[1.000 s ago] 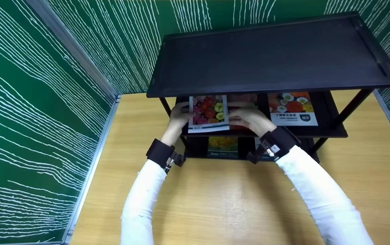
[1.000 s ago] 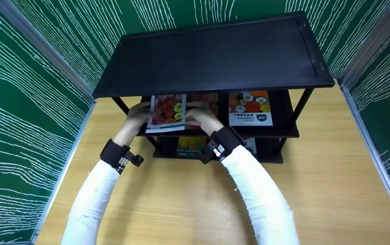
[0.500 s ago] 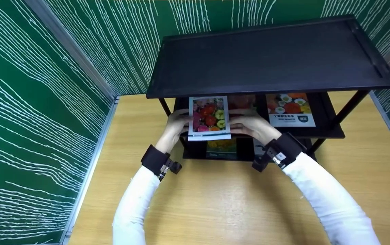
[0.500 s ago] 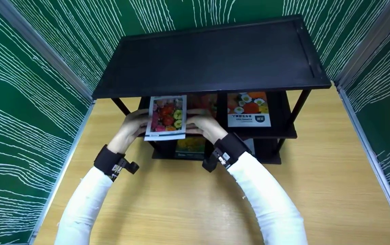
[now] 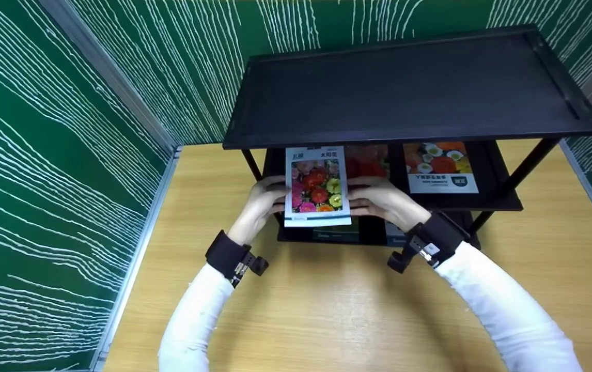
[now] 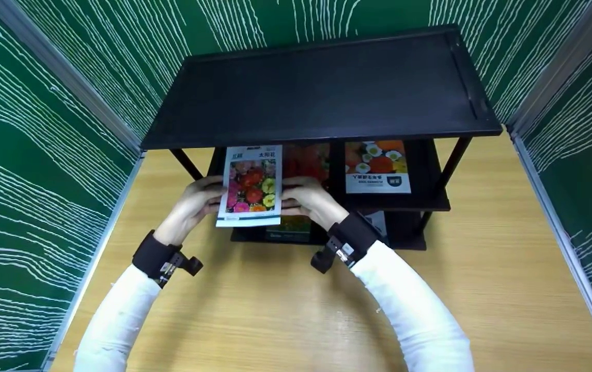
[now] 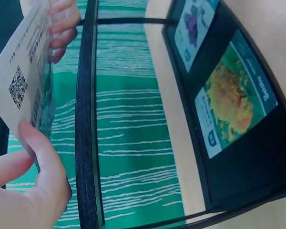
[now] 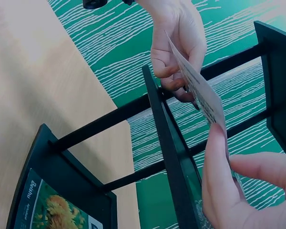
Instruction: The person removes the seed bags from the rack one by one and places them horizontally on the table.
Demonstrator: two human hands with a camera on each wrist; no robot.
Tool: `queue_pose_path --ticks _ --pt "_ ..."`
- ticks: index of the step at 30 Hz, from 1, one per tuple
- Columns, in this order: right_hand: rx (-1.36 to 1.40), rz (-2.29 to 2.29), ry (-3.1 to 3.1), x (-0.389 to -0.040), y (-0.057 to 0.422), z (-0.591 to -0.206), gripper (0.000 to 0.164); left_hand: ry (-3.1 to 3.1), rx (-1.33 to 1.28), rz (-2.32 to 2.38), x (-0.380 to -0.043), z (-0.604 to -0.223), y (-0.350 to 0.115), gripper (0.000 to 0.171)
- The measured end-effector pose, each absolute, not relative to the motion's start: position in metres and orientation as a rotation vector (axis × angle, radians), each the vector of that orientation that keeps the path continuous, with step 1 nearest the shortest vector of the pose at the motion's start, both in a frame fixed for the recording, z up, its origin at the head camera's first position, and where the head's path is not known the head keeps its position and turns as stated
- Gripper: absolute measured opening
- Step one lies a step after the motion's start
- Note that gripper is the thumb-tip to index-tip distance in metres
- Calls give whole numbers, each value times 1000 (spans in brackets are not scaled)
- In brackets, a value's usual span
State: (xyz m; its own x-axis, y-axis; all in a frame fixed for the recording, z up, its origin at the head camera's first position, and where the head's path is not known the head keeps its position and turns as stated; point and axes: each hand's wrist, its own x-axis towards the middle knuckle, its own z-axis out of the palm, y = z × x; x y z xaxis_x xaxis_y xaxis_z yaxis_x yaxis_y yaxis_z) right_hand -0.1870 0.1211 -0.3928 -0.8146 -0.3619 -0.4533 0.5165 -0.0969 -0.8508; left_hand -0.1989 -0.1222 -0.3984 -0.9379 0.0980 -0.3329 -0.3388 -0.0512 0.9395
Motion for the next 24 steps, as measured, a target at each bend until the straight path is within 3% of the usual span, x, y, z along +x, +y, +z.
queue_pose_path --ticks 24 --pt "48 -1968 1507 -143 117 -408 50 1847 -241 2048 -157 -410 -138 37"
